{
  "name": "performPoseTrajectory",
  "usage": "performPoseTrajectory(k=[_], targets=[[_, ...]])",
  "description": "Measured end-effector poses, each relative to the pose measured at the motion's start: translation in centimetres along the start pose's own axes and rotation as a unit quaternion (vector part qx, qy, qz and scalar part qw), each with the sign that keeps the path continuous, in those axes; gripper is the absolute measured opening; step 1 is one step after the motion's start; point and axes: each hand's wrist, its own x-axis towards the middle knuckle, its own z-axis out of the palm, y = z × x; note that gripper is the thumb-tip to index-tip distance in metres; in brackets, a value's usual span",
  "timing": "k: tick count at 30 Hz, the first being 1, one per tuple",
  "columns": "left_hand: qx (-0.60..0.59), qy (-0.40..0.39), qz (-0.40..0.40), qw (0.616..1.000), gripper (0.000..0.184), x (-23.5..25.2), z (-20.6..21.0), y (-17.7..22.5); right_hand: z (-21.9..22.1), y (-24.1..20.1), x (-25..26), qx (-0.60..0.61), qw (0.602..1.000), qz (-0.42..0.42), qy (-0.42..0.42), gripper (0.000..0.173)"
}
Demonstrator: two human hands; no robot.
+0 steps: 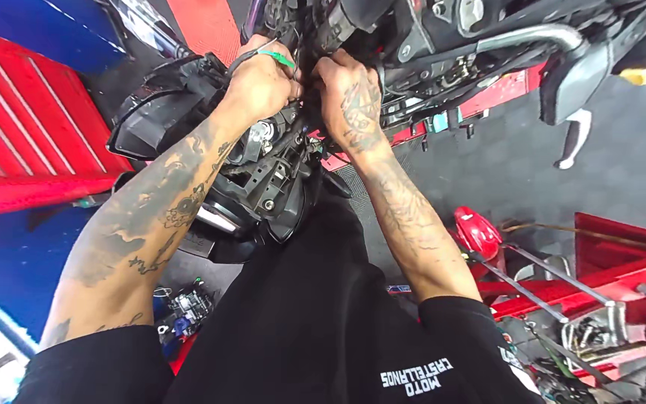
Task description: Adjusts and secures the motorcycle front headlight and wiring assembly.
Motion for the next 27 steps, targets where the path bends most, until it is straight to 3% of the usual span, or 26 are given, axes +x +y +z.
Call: performPoseTrajectory(k=[9, 15, 18, 24, 27], targets=[[0.105, 0.028, 0.02, 0.994, 0.026, -0.8, 0.4, 0.8, -0.1, -2.3, 1.8, -0.032, 0.992, 0.106, -0.064, 0.024], [0.138, 0.032, 0.082, 0.987, 0.022, -0.8, 0.2, 0.7, -0.1, -1.8, 1.7, -0.025, 0.994, 0.08, -0.068, 0.025], [0.113, 0.014, 0.127, 0.985, 0.024, -0.6, 0.1, 0.0, 0.6, -0.5, 1.2, 0.012, 0.999, 0.044, -0.03, 0.025], [0.105, -0.036, 0.125, 0.986, 0.024, -0.3, -0.6, -0.2, -0.4, -0.9, -0.3, 0.031, 0.996, 0.07, -0.039, 0.048], [0.137, -0.055, 0.128, 0.981, 0.028, -0.2, -1.1, -0.1, -0.1, -0.8, -1.7, 0.039, 0.998, 0.046, 0.023, 0.038]])
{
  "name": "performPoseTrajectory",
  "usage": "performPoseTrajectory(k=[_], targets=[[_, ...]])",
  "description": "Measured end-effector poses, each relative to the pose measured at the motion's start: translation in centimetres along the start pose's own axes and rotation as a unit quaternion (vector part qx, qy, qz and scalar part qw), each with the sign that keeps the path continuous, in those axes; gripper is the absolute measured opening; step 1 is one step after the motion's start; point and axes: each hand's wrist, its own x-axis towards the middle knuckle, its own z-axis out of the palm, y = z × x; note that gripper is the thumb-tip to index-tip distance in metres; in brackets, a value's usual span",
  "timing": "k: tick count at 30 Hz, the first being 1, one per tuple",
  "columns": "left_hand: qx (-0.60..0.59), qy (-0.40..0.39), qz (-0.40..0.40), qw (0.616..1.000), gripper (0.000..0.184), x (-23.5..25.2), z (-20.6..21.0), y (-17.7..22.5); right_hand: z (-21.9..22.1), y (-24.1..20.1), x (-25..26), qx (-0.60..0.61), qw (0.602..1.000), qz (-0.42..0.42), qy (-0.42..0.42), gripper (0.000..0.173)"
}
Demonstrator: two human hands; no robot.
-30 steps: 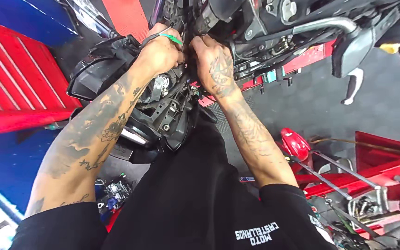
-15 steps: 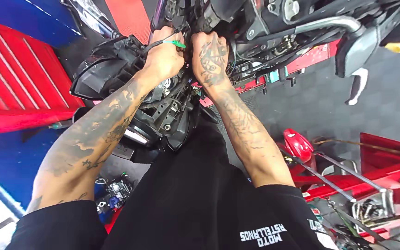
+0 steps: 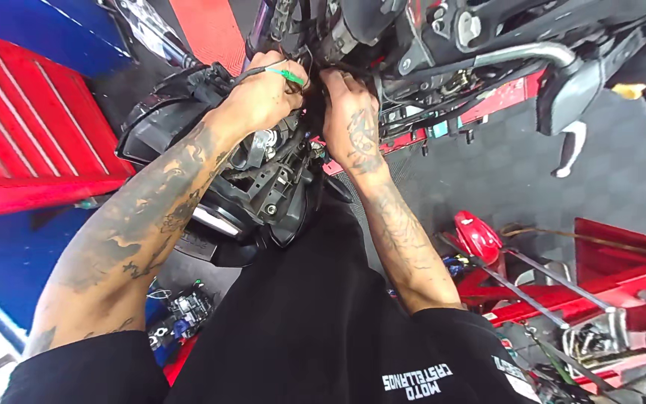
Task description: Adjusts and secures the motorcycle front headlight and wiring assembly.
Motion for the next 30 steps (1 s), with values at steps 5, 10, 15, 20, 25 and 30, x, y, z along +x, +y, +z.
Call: performPoseTrajectory(k=[5, 10, 15, 20, 25, 30], targets=[[0.049, 0.021, 0.068, 0.996, 0.022, 0.3, 0.3, -0.4, 0.4, 0.8, -0.9, 0.061, 0.998, -0.031, 0.013, 0.022], [0.065, 0.031, 0.064, 0.995, 0.024, 0.5, 0.5, -0.2, -0.4, 0.2, 0.2, 0.054, 0.995, 0.042, -0.076, 0.026], [0.063, 0.028, 0.068, 0.995, 0.025, 0.8, 0.5, -0.7, -0.1, -0.3, 0.7, 0.044, 0.992, 0.076, -0.085, 0.026], [0.057, 0.005, 0.065, 0.996, 0.026, 1.3, 0.5, -1.1, 0.1, -0.8, 1.2, 0.035, 0.989, 0.111, -0.097, 0.026], [0.074, -0.014, 0.064, 0.995, 0.024, 1.7, 0.5, -1.0, -0.3, -1.0, 2.0, 0.046, 0.977, 0.139, -0.154, 0.027], [0.06, -0.055, 0.031, 0.996, 0.03, 1.7, -0.3, -0.5, -1.0, -0.7, 2.5, 0.107, 0.97, 0.152, -0.158, 0.033]])
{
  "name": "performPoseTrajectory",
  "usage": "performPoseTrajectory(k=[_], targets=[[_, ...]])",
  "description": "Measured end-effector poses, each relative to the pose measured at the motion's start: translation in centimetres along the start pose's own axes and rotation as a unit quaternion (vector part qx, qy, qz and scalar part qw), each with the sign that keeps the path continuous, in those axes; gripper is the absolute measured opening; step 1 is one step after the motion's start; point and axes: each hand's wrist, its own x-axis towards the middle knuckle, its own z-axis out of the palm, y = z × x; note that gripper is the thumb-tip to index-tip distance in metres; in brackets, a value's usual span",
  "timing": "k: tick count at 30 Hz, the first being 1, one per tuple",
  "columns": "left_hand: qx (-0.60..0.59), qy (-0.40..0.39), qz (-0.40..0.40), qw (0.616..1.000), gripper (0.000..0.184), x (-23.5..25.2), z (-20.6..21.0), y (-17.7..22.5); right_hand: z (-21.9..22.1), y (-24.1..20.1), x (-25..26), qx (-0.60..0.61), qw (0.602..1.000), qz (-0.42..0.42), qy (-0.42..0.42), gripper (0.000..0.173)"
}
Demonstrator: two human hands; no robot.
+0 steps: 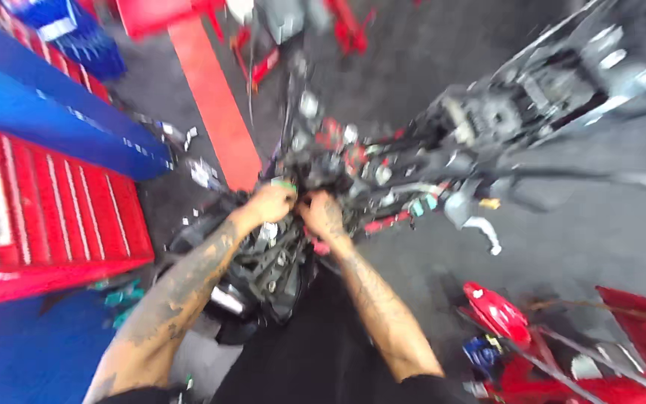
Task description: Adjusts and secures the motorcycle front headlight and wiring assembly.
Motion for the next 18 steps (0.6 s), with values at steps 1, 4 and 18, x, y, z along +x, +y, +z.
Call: performPoseTrajectory(k=[1, 4, 18], targets=[[-0.012, -0.003, 0.004, 1.0, 0.031, 0.1, -0.3, 0.0, -0.1, 0.0, 0.1, 0.0, 1.0, 0.005, -0.003, 0.036], [-0.037, 0.005, 0.029, 0.999, 0.029, 0.5, -0.2, -0.5, 0.2, 0.2, 0.2, 0.022, 1.0, 0.012, -0.007, 0.038], [-0.082, -0.016, -0.093, 0.992, 0.05, 1.3, -0.8, 1.2, 2.4, 0.7, -1.9, -0.032, 0.979, -0.094, 0.18, 0.044]])
